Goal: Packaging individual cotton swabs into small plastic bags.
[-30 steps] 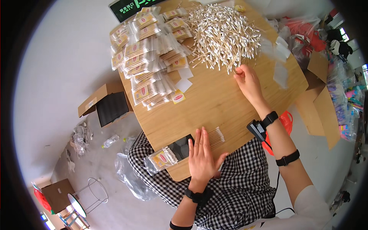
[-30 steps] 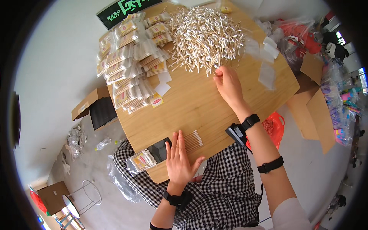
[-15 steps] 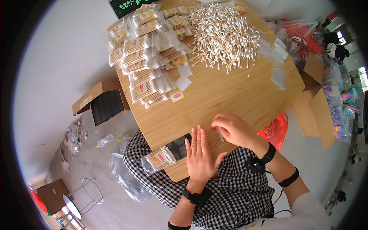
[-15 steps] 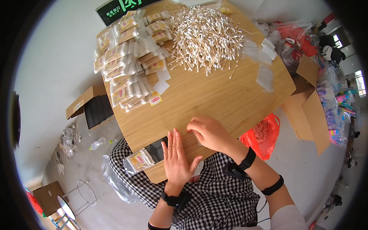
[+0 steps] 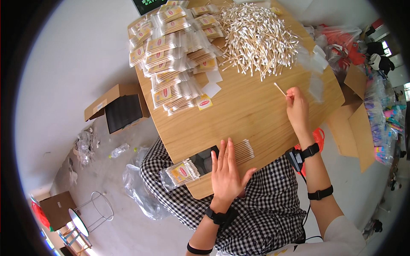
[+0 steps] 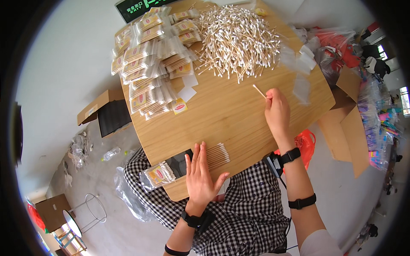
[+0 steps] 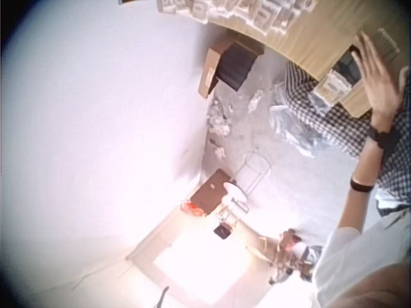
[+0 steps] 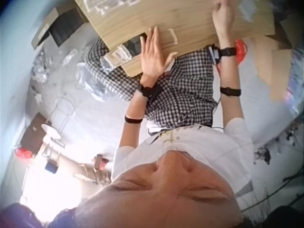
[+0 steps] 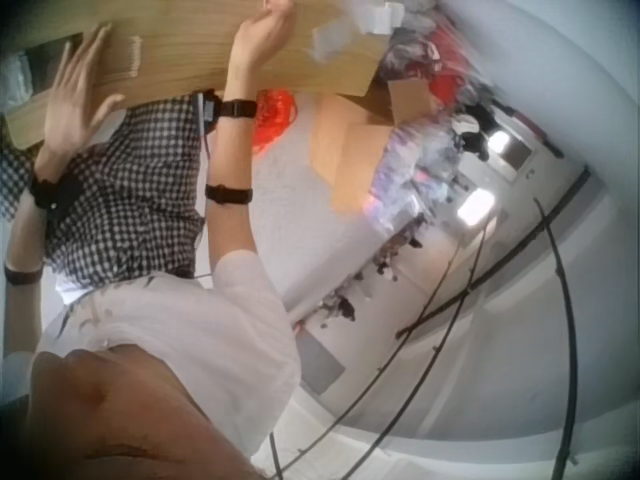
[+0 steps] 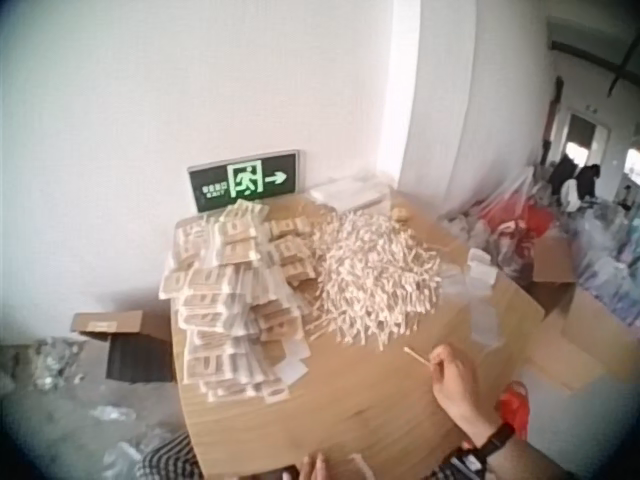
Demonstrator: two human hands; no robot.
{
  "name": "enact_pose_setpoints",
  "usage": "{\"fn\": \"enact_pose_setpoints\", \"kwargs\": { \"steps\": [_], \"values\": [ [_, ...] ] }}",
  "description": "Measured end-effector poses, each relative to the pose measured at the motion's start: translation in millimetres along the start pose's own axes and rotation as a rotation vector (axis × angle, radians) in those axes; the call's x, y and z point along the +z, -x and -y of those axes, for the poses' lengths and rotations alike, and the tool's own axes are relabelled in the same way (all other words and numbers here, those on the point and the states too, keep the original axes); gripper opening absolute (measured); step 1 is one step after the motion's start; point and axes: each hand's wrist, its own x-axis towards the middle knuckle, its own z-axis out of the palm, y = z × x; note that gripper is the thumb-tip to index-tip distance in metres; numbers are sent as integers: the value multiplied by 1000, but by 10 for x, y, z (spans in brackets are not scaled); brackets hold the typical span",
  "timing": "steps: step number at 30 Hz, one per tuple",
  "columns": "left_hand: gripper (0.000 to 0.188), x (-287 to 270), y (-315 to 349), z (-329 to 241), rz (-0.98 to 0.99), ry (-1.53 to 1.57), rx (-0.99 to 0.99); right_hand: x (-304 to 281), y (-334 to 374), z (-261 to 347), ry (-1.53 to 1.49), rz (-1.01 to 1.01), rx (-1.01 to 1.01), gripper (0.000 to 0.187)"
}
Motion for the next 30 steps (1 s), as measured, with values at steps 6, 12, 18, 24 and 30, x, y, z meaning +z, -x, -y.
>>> {"fn": "enact_pose_setpoints", "kwargs": {
  "steps": [6, 12, 18, 24, 30],
  "values": [
    [88, -30, 9, 66, -139, 536, -94, 112, 394, 855, -340, 392, -342, 18],
    [83, -133, -58, -15, -275, 993, -295, 7, 556, 968, -387, 651, -479, 19],
    [86, 32, -164, -127, -395, 1126, -284, 17, 853, 998, -950, 436, 113, 33],
    [86, 181, -183, -281, -385, 1096, -305, 117, 1182, 1159, -1139, 321, 210, 51],
    [83, 124, -69, -290, -362, 1148, -341, 22, 1201, 1143, -1194, 380, 271, 48]
  ]
}}
